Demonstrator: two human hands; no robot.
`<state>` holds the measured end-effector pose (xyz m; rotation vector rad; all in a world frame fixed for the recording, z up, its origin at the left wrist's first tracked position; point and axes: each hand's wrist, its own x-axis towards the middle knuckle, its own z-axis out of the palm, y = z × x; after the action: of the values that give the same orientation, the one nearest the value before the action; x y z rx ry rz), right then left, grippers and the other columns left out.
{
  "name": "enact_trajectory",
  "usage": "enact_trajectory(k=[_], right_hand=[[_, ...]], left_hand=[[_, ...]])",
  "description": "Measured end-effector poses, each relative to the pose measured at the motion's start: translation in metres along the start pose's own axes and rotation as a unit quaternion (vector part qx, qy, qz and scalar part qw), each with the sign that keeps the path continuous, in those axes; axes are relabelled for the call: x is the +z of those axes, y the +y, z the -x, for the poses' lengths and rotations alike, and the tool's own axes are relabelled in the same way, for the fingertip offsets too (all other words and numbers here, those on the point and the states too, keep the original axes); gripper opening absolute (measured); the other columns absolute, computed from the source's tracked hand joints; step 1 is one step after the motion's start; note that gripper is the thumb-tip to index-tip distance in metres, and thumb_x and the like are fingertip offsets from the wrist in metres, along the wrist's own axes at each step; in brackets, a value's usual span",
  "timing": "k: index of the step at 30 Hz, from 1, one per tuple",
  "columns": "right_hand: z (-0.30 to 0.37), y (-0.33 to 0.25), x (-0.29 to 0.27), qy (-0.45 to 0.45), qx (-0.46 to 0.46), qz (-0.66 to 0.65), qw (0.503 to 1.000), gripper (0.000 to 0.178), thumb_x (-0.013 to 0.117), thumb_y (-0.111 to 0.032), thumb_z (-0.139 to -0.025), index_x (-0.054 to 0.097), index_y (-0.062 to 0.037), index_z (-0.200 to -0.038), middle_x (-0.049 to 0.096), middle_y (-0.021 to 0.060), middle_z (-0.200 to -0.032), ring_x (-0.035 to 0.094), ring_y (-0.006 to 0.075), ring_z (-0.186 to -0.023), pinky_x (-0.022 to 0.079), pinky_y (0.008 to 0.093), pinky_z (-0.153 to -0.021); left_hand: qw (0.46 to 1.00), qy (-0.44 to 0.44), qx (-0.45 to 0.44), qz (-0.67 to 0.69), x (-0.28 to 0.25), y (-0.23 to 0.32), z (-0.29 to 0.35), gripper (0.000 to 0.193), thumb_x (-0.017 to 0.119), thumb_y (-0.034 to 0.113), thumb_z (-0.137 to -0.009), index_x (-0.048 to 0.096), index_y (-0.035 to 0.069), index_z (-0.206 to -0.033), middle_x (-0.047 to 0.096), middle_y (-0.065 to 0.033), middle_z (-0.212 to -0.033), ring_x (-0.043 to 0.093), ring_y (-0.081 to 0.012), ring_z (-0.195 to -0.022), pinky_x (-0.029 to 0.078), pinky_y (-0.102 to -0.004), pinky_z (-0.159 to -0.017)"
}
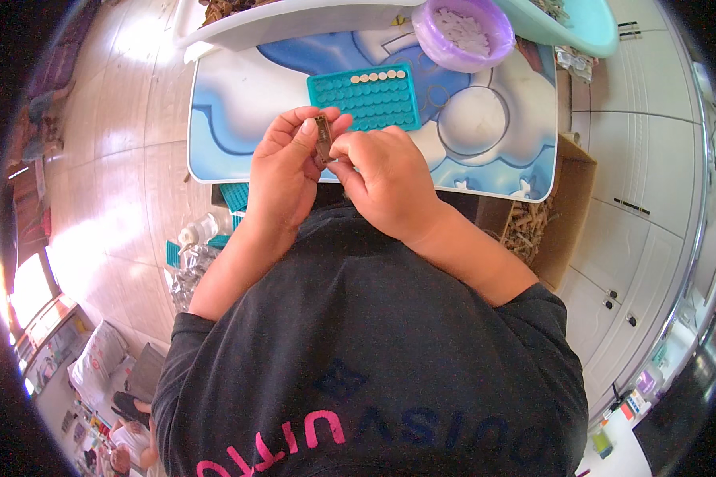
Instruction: The person assembles small cylindrical components into a brown plastic sleeve by hand.
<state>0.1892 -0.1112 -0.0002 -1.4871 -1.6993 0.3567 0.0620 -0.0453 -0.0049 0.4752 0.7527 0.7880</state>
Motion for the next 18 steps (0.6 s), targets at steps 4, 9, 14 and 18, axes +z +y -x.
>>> enact_trajectory(k=[4,9,14,18], right_hand=[[0.0009,-0.0033,-0.0010,0.002,0.074,-0.056,0.996,0.022,0.070,-0.006,-0.072,0.053,-0.0095,-0.086,0.061,0.0053,-0.072,0.056,0.0268,-0.066,0.039,0.0372,-0.061],[0.0008,-0.0024,0.0019,-0.018,0.051,-0.046,0.997,0.021,0.067,-0.003,-0.073,0.052,-0.0090,-0.085,0.062,0.0058,-0.073,0.056,0.0274,-0.066,0.040,0.0368,-0.062],[0.0002,-0.0023,0.0052,-0.015,0.043,-0.056,0.997,0.017,0.065,-0.003,-0.075,0.055,-0.0085,-0.088,0.062,0.0066,-0.075,0.057,0.0275,-0.069,0.041,0.0370,-0.063],[-0.0010,0.0002,0.0041,-0.030,0.003,-0.043,0.999,0.013,0.063,-0.005,-0.077,0.060,-0.0084,-0.089,0.062,0.0072,-0.077,0.059,0.0276,-0.073,0.042,0.0376,-0.065]], left_hand=[[1.000,0.005,0.009,-0.009,-0.0013,0.0002,-0.0013,0.014,0.046,0.006,-0.094,0.045,-0.001,-0.106,0.056,-0.0156,-0.108,0.058,-0.0255,-0.102,0.051,-0.0344,-0.085],[1.000,0.007,0.014,0.005,0.0007,0.0012,0.0010,0.014,0.045,0.006,-0.094,0.044,0.000,-0.106,0.056,-0.0158,-0.108,0.058,-0.0255,-0.103,0.051,-0.0347,-0.085],[1.000,0.003,0.018,0.008,0.0015,0.0008,0.0007,0.013,0.045,0.006,-0.094,0.044,0.000,-0.106,0.056,-0.0159,-0.109,0.058,-0.0256,-0.103,0.050,-0.0346,-0.086],[1.000,0.001,0.017,0.015,0.0007,0.0003,-0.0004,0.013,0.045,0.006,-0.094,0.045,0.000,-0.106,0.056,-0.0159,-0.108,0.058,-0.0254,-0.103,0.050,-0.0341,-0.086]])
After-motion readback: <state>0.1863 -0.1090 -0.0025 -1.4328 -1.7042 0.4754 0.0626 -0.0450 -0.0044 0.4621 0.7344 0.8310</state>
